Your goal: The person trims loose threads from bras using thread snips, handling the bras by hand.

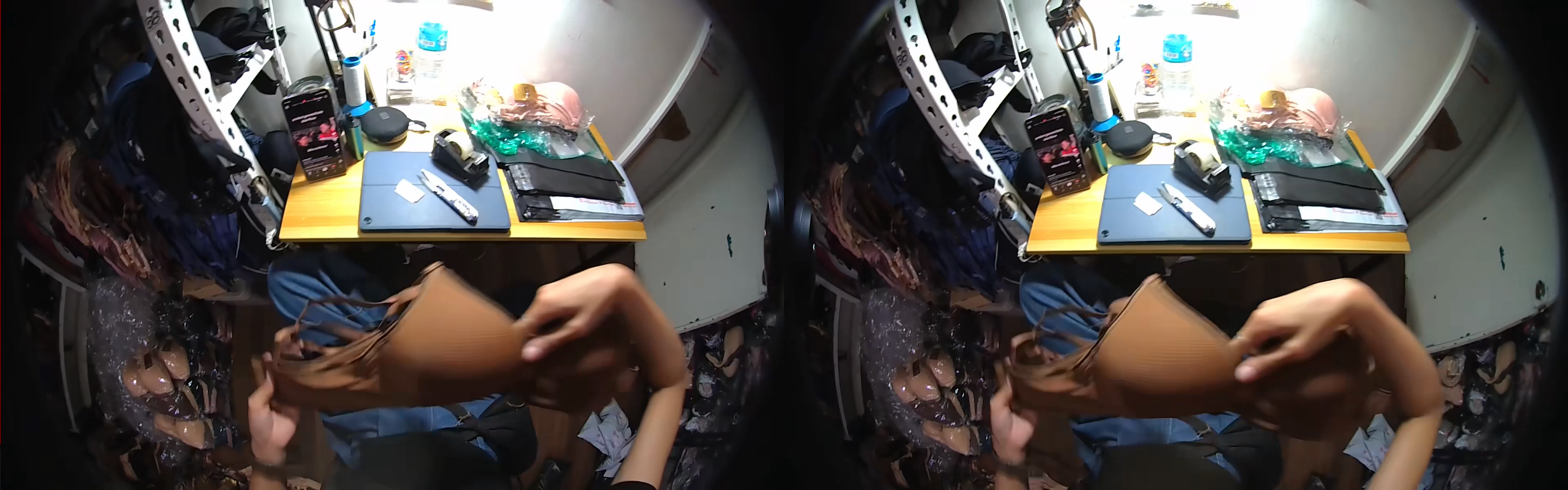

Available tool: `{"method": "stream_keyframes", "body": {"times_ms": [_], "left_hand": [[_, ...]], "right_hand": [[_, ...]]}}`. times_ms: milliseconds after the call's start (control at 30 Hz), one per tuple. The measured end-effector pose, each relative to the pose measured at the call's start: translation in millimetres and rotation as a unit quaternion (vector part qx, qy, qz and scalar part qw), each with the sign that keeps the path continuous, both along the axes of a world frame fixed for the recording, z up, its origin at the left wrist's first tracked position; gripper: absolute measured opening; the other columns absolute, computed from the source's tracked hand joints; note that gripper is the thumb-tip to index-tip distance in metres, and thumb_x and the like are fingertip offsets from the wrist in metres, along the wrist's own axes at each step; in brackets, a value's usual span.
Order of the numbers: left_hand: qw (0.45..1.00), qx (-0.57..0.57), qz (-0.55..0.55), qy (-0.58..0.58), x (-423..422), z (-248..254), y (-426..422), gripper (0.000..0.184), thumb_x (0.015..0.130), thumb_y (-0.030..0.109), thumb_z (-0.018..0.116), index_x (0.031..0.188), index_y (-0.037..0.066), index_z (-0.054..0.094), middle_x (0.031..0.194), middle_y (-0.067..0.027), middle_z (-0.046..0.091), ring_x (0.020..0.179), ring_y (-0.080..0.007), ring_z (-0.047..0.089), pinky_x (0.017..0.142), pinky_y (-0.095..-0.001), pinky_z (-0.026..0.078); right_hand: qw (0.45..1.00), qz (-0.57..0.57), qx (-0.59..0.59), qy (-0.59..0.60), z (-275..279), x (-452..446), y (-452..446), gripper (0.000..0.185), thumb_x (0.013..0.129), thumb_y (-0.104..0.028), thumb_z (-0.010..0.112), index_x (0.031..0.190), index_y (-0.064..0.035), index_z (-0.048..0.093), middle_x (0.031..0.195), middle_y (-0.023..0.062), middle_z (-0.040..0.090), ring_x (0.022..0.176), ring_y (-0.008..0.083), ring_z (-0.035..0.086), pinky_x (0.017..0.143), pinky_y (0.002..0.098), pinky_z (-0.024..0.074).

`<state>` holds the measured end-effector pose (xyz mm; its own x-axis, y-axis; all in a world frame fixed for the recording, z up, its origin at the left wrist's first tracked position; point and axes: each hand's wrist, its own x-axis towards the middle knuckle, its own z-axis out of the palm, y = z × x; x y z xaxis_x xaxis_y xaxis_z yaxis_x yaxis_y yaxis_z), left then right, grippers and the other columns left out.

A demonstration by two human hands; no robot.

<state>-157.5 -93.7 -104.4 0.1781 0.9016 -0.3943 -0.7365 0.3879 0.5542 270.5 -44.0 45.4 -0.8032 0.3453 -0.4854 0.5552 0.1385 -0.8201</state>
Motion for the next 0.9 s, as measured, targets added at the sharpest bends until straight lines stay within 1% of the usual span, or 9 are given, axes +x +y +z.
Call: {"method": "stream_keyframes", "body": {"times_ms": [100,133,267,433,533,667,767,833,900], "left_hand": [[0.966,-0.159,0.016,0.202,-44,-56,-43,0.043,0.094,0.014,0.048,0.136,0.010,0.042,0.131,-0.0090,0.048,0.121,-0.0247,0.047,0.105,-0.0435,0.033],[0.937,-0.267,0.050,0.219,-74,-82,-53,0.043,0.093,0.013,0.049,0.135,0.010,0.042,0.130,-0.0086,0.049,0.121,-0.0246,0.047,0.103,-0.0427,0.034],[0.916,-0.284,0.104,0.265,-130,-121,-56,0.037,0.091,0.017,0.054,0.128,0.018,0.051,0.110,-0.0013,0.056,0.112,-0.0160,0.049,0.096,-0.0418,0.033],[0.906,-0.118,0.124,0.387,-64,-46,-2,0.036,0.091,0.019,0.055,0.126,0.014,0.050,0.117,-0.0027,0.052,0.113,-0.0156,0.047,0.095,-0.0367,0.034],[0.887,-0.036,0.105,0.449,-36,-29,16,0.036,0.091,0.018,0.056,0.125,0.011,0.050,0.121,-0.0046,0.050,0.115,-0.0165,0.046,0.096,-0.0348,0.034],[0.861,0.112,0.072,0.490,-4,-24,23,0.036,0.090,0.013,0.057,0.123,0.003,0.048,0.133,-0.0112,0.041,0.120,-0.0221,0.043,0.100,-0.0322,0.035],[0.757,0.274,-0.006,0.593,49,11,35,0.048,0.082,0.015,0.066,0.124,0.000,0.047,0.136,-0.0149,0.039,0.125,-0.0264,0.041,0.104,-0.0367,0.033],[0.736,0.360,-0.036,0.572,84,25,47,0.057,0.079,0.018,0.071,0.126,0.000,0.044,0.136,-0.0175,0.038,0.127,-0.0291,0.039,0.106,-0.0386,0.033],[0.726,0.445,-0.049,0.522,120,43,58,0.067,0.078,0.020,0.074,0.130,-0.001,0.039,0.138,-0.0194,0.036,0.128,-0.0314,0.038,0.106,-0.0390,0.032]], "right_hand": [[0.945,-0.034,0.318,0.071,-35,5,35,0.027,0.089,-0.027,0.061,0.095,-0.0007,0.063,0.082,0.0126,0.065,0.072,0.0280,0.064,0.065,0.0330,0.0491],[0.920,-0.165,0.355,0.033,-31,13,52,0.024,0.088,-0.023,0.063,0.096,-0.0011,0.064,0.083,0.0119,0.065,0.072,0.0264,0.064,0.066,0.0331,0.0494],[0.599,-0.464,0.643,-0.109,-46,69,162,0.018,0.080,-0.006,0.063,0.097,-0.0038,0.067,0.083,0.0120,0.061,0.078,0.0243,0.061,0.072,0.0348,0.0505],[0.414,-0.384,0.790,-0.238,-81,87,228,0.016,0.076,-0.005,0.063,0.091,-0.0030,0.066,0.088,0.0155,0.058,0.089,0.0273,0.057,0.076,0.0382,0.0491],[0.507,-0.447,0.681,-0.282,-83,104,240,0.022,0.073,-0.009,0.065,0.095,-0.0059,0.064,0.092,0.0181,0.055,0.097,0.0306,0.052,0.079,0.0407,0.0474],[0.377,-0.616,0.685,-0.102,-26,132,217,0.013,0.092,-0.018,0.055,0.100,-0.0074,0.057,0.093,0.0175,0.060,0.082,0.0306,0.061,0.072,0.0380,0.0488],[0.300,-0.604,0.738,0.010,31,132,163,0.014,0.094,-0.017,0.053,0.101,-0.0053,0.056,0.090,0.0132,0.065,0.083,0.0230,0.063,0.071,0.0320,0.0494],[0.267,-0.568,0.776,0.052,66,111,125,0.018,0.094,-0.017,0.053,0.107,-0.0055,0.056,0.087,0.0086,0.065,0.083,0.0180,0.062,0.072,0.0302,0.0494],[0.325,-0.579,0.741,0.099,94,69,85,0.024,0.093,-0.017,0.055,0.114,-0.0055,0.055,0.088,0.0098,0.065,0.083,0.0167,0.062,0.070,0.0294,0.0500]]}}
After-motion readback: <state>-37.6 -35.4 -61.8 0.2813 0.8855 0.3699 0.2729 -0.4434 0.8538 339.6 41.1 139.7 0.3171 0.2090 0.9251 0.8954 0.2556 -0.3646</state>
